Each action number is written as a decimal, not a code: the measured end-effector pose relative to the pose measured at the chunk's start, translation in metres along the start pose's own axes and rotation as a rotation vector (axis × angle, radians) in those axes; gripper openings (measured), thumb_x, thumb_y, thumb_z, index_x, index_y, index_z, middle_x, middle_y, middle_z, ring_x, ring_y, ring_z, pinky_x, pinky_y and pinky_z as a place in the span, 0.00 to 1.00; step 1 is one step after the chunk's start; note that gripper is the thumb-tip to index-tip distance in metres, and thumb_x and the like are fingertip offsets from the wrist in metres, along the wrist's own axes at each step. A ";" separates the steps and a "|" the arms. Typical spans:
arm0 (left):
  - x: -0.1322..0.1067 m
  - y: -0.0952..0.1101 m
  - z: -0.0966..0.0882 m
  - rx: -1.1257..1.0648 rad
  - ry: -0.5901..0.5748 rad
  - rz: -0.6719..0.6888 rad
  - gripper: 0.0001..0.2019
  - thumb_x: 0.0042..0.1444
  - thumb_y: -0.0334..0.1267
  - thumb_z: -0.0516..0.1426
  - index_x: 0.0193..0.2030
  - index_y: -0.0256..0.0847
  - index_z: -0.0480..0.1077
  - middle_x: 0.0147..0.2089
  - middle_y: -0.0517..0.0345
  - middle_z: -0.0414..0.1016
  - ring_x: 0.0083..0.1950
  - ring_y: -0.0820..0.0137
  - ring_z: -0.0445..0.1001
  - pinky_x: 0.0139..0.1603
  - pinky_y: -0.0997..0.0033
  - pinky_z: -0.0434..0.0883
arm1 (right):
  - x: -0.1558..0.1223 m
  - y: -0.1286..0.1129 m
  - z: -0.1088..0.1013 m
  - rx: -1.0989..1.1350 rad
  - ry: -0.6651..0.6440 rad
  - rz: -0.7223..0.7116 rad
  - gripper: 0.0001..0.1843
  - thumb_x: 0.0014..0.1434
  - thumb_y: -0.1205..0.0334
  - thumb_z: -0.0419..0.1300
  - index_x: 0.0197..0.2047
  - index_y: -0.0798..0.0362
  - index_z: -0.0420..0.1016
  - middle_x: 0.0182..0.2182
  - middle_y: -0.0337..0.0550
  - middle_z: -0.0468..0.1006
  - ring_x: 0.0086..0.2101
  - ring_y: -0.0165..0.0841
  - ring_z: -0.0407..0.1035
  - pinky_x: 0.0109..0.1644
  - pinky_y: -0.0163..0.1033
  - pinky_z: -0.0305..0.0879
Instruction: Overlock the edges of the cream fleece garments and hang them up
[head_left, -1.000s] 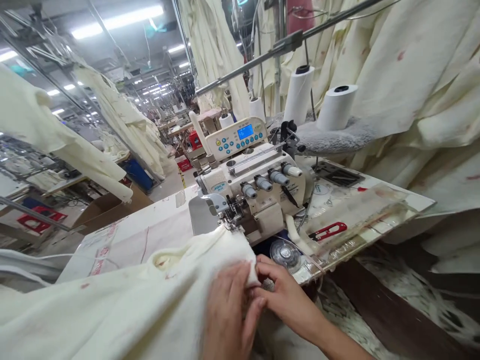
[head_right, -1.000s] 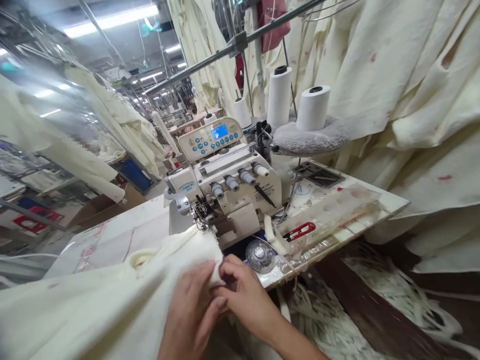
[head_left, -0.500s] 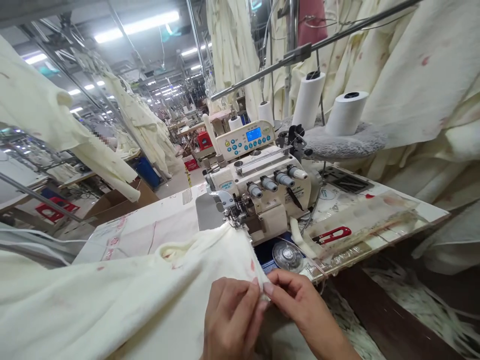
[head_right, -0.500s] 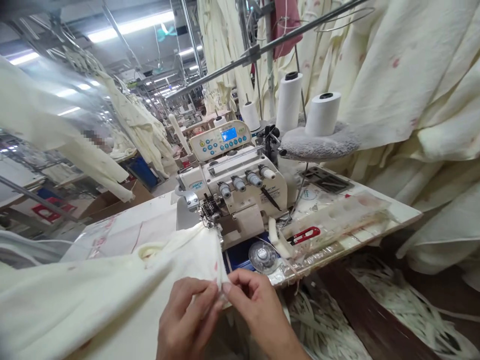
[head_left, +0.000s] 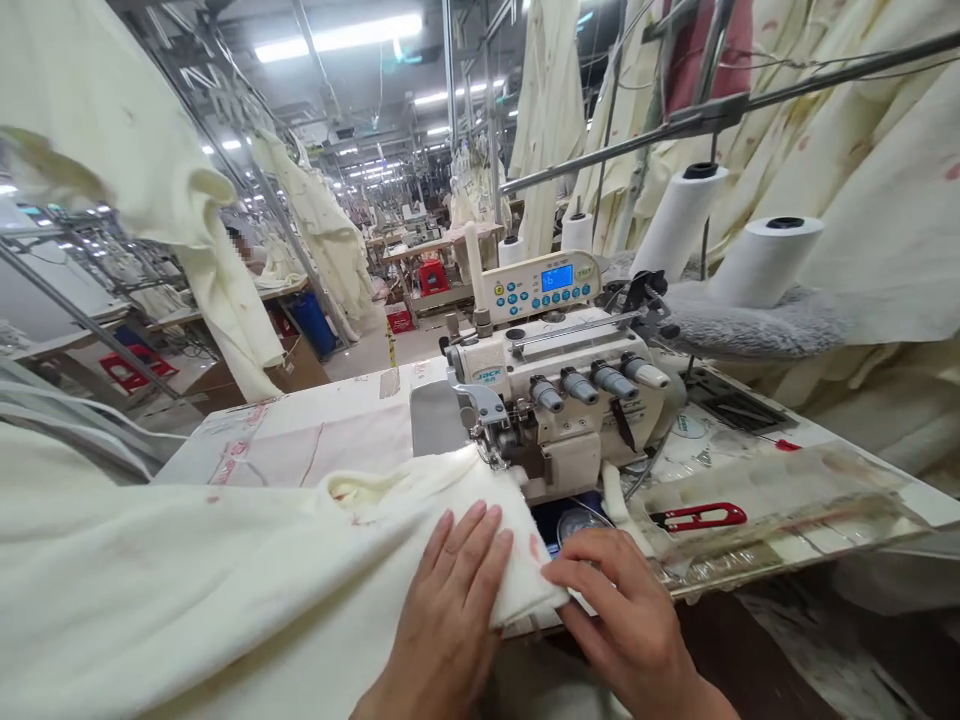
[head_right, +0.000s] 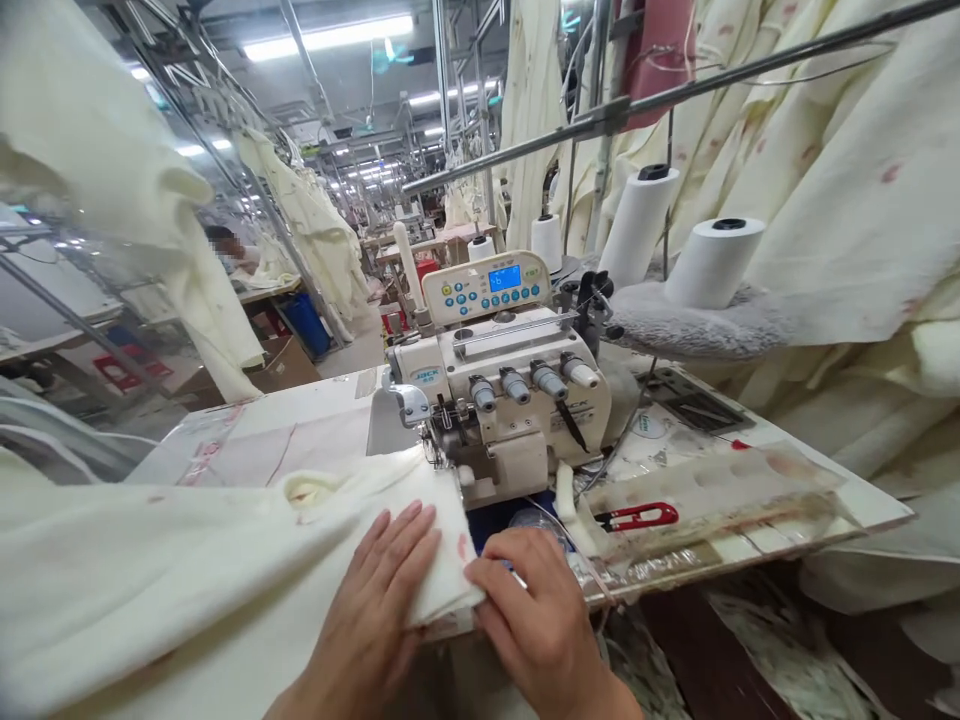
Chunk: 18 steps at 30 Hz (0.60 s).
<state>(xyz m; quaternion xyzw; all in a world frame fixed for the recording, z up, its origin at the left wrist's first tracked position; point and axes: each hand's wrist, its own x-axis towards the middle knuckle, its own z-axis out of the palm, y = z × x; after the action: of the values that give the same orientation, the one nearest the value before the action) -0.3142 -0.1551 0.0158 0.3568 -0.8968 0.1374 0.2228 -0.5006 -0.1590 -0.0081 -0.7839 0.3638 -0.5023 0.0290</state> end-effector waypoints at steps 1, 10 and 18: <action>-0.001 -0.003 0.001 0.041 -0.027 0.005 0.24 0.51 0.24 0.47 0.57 0.30 0.58 0.61 0.46 0.59 0.64 0.60 0.51 0.62 0.54 0.54 | 0.001 0.002 0.001 -0.013 0.006 0.005 0.10 0.56 0.78 0.50 0.36 0.57 0.68 0.33 0.45 0.66 0.35 0.34 0.61 0.38 0.41 0.58; 0.010 -0.019 0.005 0.066 -0.094 -0.093 0.27 0.51 0.20 0.42 0.59 0.30 0.56 0.61 0.45 0.59 0.65 0.62 0.52 0.62 0.52 0.57 | 0.022 0.013 0.006 -0.084 0.048 -0.016 0.10 0.58 0.75 0.54 0.42 0.56 0.72 0.31 0.45 0.69 0.35 0.35 0.61 0.39 0.42 0.58; 0.034 -0.045 -0.001 -0.015 -0.272 -0.228 0.25 0.54 0.25 0.43 0.59 0.33 0.56 0.62 0.45 0.56 0.64 0.60 0.53 0.62 0.50 0.56 | 0.044 0.029 0.022 -0.196 0.038 0.054 0.08 0.62 0.68 0.53 0.37 0.56 0.74 0.30 0.44 0.69 0.34 0.34 0.60 0.38 0.41 0.56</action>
<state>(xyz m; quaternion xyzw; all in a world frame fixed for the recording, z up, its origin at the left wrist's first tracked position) -0.3040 -0.2059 0.0378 0.4699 -0.8733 0.0550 0.1163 -0.4879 -0.2134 0.0024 -0.7633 0.4327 -0.4780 -0.0411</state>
